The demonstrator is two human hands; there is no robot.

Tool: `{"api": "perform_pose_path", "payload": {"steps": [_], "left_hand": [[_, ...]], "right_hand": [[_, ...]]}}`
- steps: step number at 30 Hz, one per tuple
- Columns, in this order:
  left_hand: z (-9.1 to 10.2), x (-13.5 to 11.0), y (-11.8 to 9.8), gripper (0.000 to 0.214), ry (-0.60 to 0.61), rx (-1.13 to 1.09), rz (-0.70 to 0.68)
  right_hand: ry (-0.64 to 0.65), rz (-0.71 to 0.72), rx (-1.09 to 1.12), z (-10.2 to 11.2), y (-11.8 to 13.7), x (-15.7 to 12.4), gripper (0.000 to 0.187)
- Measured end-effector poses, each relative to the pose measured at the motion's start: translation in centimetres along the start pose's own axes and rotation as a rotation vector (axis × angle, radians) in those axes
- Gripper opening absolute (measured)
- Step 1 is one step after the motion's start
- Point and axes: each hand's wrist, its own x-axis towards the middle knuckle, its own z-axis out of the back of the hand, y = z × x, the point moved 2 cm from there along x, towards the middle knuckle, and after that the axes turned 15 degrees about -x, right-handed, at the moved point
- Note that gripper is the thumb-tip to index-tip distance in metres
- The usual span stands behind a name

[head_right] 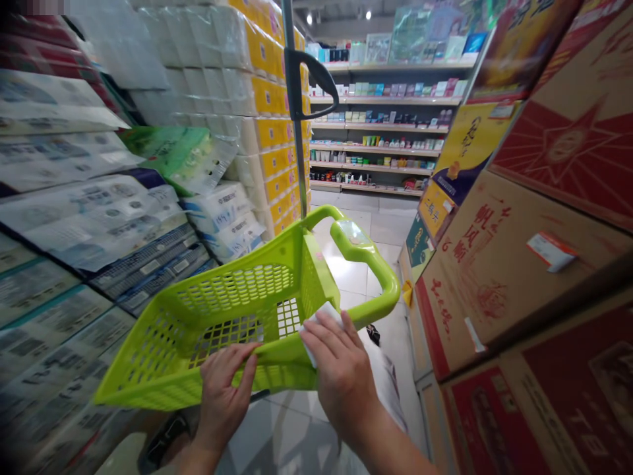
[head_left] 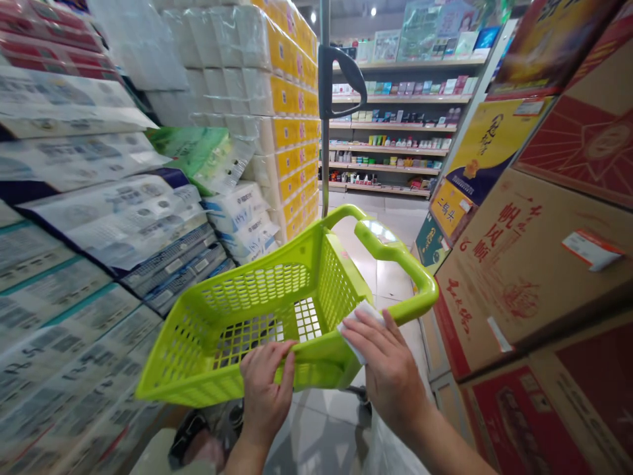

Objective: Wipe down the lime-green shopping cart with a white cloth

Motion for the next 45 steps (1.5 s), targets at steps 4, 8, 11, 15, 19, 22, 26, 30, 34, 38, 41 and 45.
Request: {"api": "perform_pose_path", "payload": {"steps": [4,8,11,15,19,22,26,30,34,38,41,45], "left_hand": [[-0.1,-0.3,0.3,0.018,-0.014,-0.024,-0.019],[0.0,-0.4,0.2,0.023,-0.036,-0.04,-0.006],[0.1,-0.2,0.3,0.023,-0.049,-0.057,-0.024],[0.2,-0.1,0.9,0.023,-0.041,-0.069,-0.047],[0.5,0.0,1.7,0.019,-0.037,-0.06,-0.09],[0.9,-0.2,2.0,0.015,-0.034,-0.039,-0.139],[1.4,-0.6,2.1,0.013,-0.019,-0.023,-0.167],[1.9,-1.2,2.0,0.014,-0.003,-0.03,-0.137],[2.3,-1.8,1.6,0.017,-0.009,-0.022,-0.069],[2.9,-2.3,0.5,0.023,-0.034,-0.026,-0.001],[3.4,-2.7,-0.8,0.026,-0.071,-0.01,0.01],[4.1,-3.4,-2.1,0.029,-0.12,0.044,0.02]], "right_hand": [[-0.017,-0.104,-0.102,0.6,-0.4,0.0,0.05],[-0.069,-0.179,-0.172,0.8,0.2,-0.3,0.051],[0.007,-0.074,-0.135,0.0,1.8,-0.5,0.051],[-0.011,-0.155,-0.165,0.7,1.1,-0.5,0.055],[-0.087,-0.262,-0.211,2.1,0.0,-0.9,0.055],[-0.05,-0.196,-0.182,2.0,0.9,-1.2,0.053],[-0.049,-0.19,-0.148,2.8,1.1,-1.2,0.055],[-0.102,-0.234,-0.134,4.7,0.1,-1.6,0.053],[-0.107,-0.171,-0.093,5.9,0.0,-2.5,0.052],[-0.124,-0.179,-0.072,7.0,-0.4,-2.9,0.051],[-0.154,-0.224,-0.045,7.8,-0.1,-3.2,0.049],[-0.101,-0.132,0.028,8.4,1.4,-4.0,0.048]]}}
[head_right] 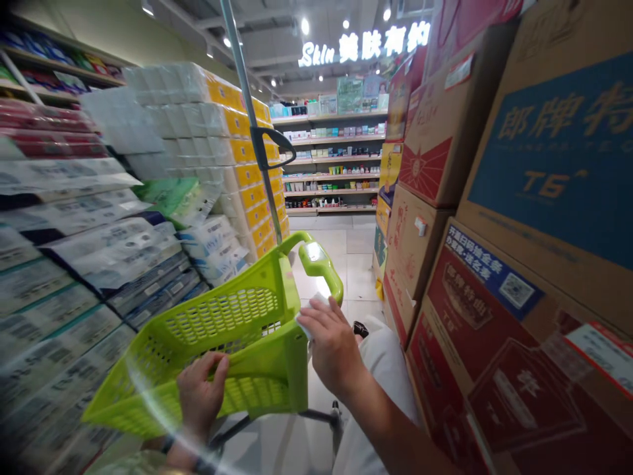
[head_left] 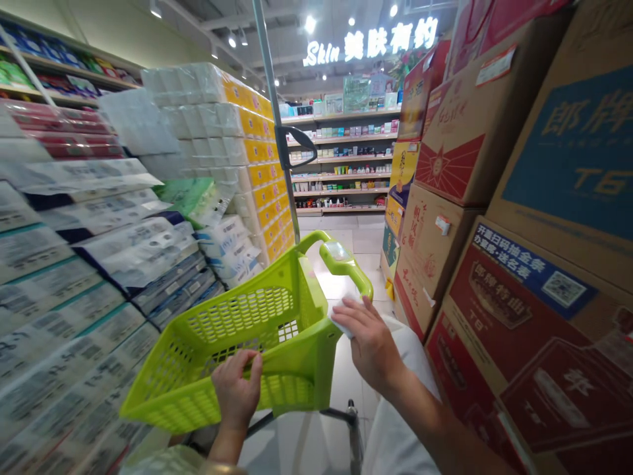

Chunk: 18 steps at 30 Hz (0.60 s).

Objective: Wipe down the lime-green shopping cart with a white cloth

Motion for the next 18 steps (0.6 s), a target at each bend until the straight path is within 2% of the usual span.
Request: {"api": "perform_pose_path", "payload": {"steps": [2,5,8,12,18], "left_hand": [[0.4,-0.2,-0.2,0.03,0.0,0.01,0.023],[1.0,-0.4,-0.4,0.032,0.008,0.017,0.046],[1.6,-0.5,-0.5,0.033,0.015,0.023,0.049],[2.5,-0.5,-0.2,0.035,0.015,0.033,0.069],[4.2,0.0,1.7,0.037,0.016,0.081,0.124]], "right_hand": [[-0.02,-0.004,0.023,0.5,0.1,-0.3,0.047],[-0.092,-0.086,0.038,1.2,-0.4,-0.4,0.045],[-0.102,-0.109,0.079,1.8,-0.3,-0.4,0.042],[-0.075,-0.077,0.15,2.7,1.4,-0.9,0.038],[-0.065,-0.024,0.215,3.5,4.4,-2.2,0.04]]}}
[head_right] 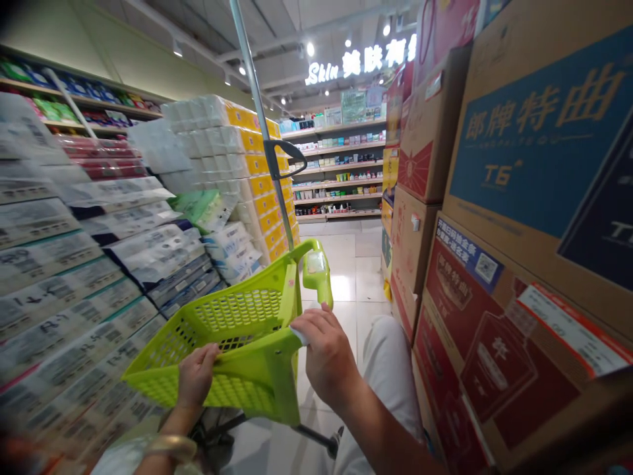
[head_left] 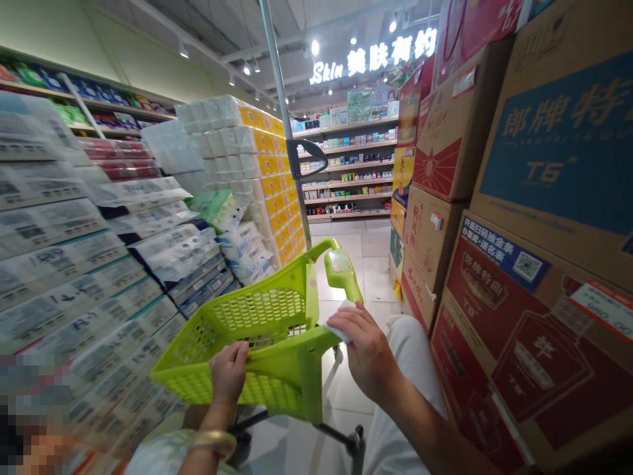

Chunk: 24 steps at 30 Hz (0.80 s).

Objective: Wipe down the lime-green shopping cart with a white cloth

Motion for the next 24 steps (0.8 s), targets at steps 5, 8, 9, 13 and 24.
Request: {"api": "perform_pose_path", "payload": {"steps": [5,8,9,13,24], "left_hand": [[0.1,-0.6,-4.4,0.036,-0.026,0.04,-0.052],[-1.2,-2.3,-10.8,0.039,0.122,-0.145,-0.219],[-1.7,-2.9,-12.8,0.04,0.183,-0.188,-0.244],[-3.2,-4.4,-17.4,0.044,0.2,-0.316,-0.239],[-2.5,-6.8,-16.9,0.026,0.045,-0.348,-0.13]], "right_hand": [[0.072,0.038,0.048,0.0,1.4,-0.4,0.042],[0.122,0.047,0.126,0.0,1.5,-0.1,0.041],[0.13,0.037,0.153,0.0,1.4,0.0,0.04],[0.109,-0.018,0.225,0.0,1.4,-0.2,0.037],[0.094,-0.08,0.272,1.0,-0.6,-0.5,0.037]]}}
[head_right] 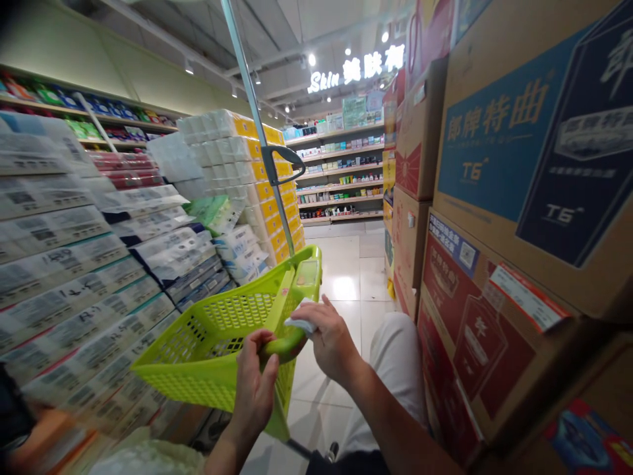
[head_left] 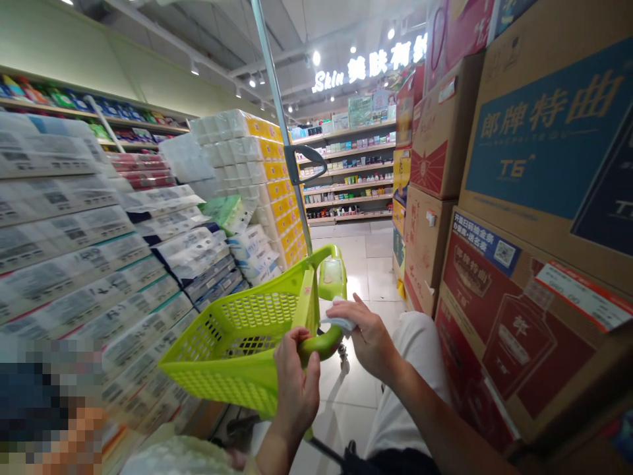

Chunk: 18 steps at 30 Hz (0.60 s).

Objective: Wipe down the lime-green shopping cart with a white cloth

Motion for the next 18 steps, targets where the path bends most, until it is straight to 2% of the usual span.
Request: {"api": "perform_pose_path", "payload": {"steps": [3,6,9,11,15,18], "left_hand": [[0.3,-1.0,-1.0,0.025,-0.048,-0.003,0.027],[1.1,-1.5,-1.5,0.025,-0.058,-0.012,0.036],[1.9,-1.5,-1.4,0.025,-0.018,-0.009,0.016],[2.4,-1.4,-1.2,0.025,-0.004,-0.013,0.006],[2.8,-1.2,-1.1,0.026,-0.065,-0.027,0.031],[3.1,-0.9,-1.0,0.026,-0.039,-0.019,0.041]], "right_hand": [[-0.009,-0.021,0.005,0.4,0.0,0.1,0.038],[0.068,0.051,0.058,0.6,1.7,-0.6,0.038],[0.133,0.128,0.112,0.7,2.8,-1.2,0.039],[0.105,0.123,0.103,0.6,2.5,-1.2,0.037],[-0.008,0.079,0.034,0.1,1.6,-1.0,0.037],[0.041,0.125,0.065,-0.4,2.4,-1.3,0.036]]}}
